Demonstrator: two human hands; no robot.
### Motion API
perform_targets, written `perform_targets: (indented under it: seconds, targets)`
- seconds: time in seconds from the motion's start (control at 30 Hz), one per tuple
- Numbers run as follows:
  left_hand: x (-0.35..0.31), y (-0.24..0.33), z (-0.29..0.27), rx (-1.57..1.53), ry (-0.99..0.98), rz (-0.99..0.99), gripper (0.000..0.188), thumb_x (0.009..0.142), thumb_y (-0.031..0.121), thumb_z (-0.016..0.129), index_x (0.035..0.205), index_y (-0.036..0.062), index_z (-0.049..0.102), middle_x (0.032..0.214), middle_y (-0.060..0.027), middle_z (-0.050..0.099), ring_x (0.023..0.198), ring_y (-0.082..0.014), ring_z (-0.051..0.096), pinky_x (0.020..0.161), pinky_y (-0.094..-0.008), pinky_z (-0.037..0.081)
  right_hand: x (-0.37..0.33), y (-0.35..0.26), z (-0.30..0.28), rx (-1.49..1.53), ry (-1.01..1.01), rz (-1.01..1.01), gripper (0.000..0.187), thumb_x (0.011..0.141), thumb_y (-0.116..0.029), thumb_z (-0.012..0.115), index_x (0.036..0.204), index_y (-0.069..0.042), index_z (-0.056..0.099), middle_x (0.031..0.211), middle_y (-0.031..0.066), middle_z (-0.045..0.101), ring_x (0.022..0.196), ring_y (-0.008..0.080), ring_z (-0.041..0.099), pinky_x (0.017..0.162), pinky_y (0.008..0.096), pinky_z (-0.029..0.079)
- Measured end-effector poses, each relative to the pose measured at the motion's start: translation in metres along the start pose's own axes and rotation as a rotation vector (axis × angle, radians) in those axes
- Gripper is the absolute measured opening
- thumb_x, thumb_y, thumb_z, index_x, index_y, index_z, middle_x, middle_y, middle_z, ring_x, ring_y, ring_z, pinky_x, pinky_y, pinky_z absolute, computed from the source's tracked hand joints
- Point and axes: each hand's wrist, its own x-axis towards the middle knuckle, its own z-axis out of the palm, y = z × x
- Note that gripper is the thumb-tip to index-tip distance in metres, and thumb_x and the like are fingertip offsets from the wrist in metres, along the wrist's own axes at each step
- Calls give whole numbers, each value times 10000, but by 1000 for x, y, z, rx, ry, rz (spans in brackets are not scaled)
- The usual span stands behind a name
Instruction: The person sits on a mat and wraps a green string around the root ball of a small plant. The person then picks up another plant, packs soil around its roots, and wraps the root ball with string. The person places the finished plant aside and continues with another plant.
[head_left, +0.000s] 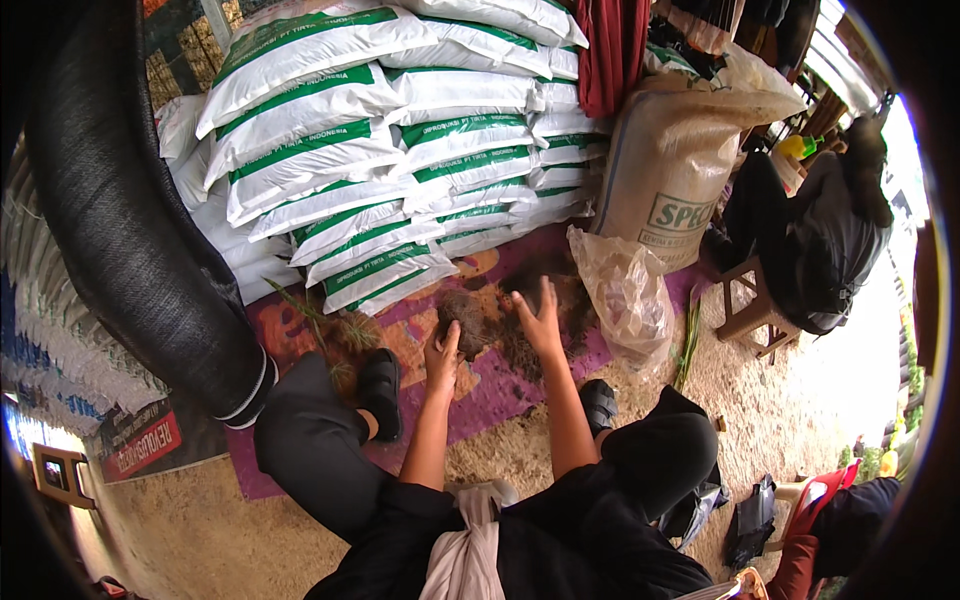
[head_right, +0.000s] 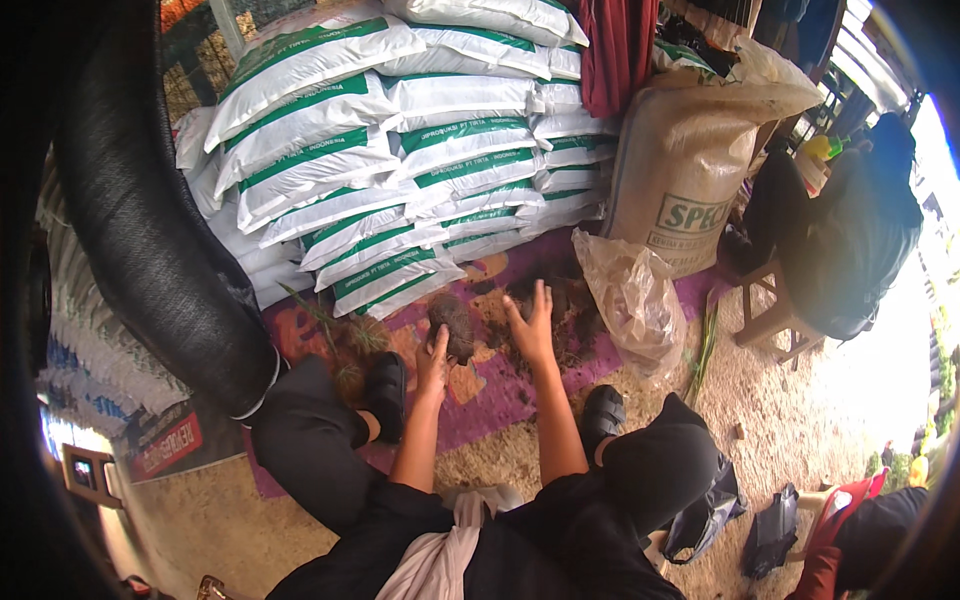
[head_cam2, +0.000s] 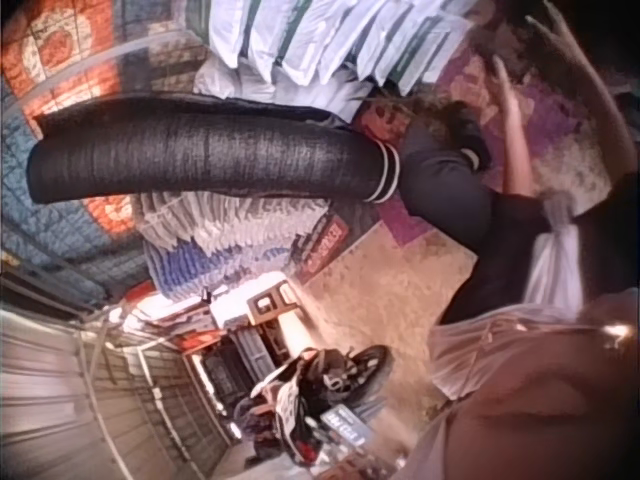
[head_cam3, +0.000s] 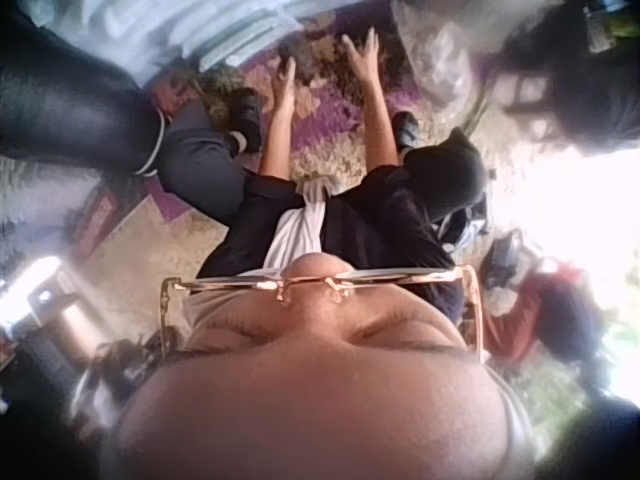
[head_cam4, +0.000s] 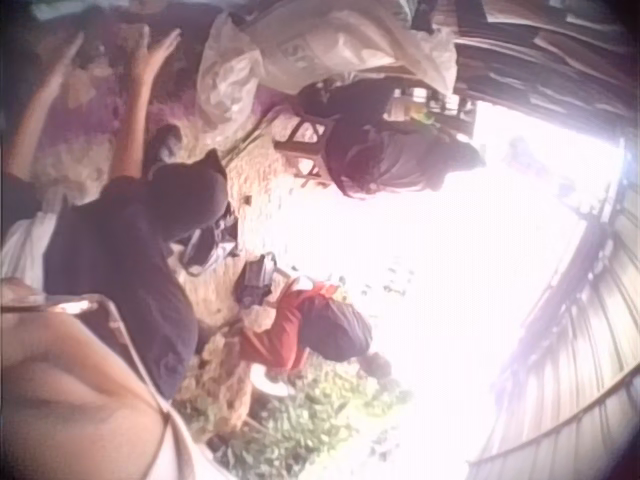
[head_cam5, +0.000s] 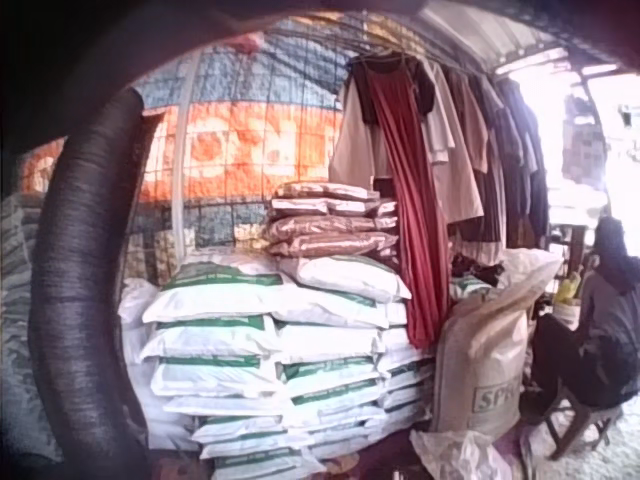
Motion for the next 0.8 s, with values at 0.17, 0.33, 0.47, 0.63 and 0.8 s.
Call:
perform_targets:
  seconds: [0.17,0.33,0.47,0.63,0.8]
  targets:
    - [2,2,8,105,-104,145,446,785,219,651,1118,-29,486,1025,-91,548,886,-150,558,738,-252,466,-15,-51,4,588,-527,166,674,749,-273,685,1260,31,367,1209,201,460,1090,216,470,896,325,388]
    - [-2,5,13,141,-205,213,403,763,136,674,1086,-41,509,1027,-108,563,927,-159,552,767,-268,459,-17,-55,3,377,-365,58,522,687,-166,726,1114,48,514,935,163,616,862,178,590,768,297,464]
    - [-2,11,11,146,-266,201,395,761,140,676,1079,-36,521,1007,-99,573,917,-152,555,759,-262,458,-17,-59,-2,362,-323,19,471,681,-154,730,1060,56,546,909,148,624,836,161,590,741,288,471]
    - [-2,15,9,122,-296,201,399,763,159,678,1083,-27,527,998,-87,578,907,-144,557,766,-257,448,-15,-56,-4,464,-335,57,444,684,-128,730,1049,55,553,900,118,625,819,138,576,729,276,471]
    - [-4,14,11,60,-284,114,441,767,224,678,1098,-22,520,1032,-86,562,932,-143,542,778,-262,441,-12,-42,-6,576,-295,131,423,707,-120,720,1054,57,554,915,103,620,819,133,571,730,262,465]
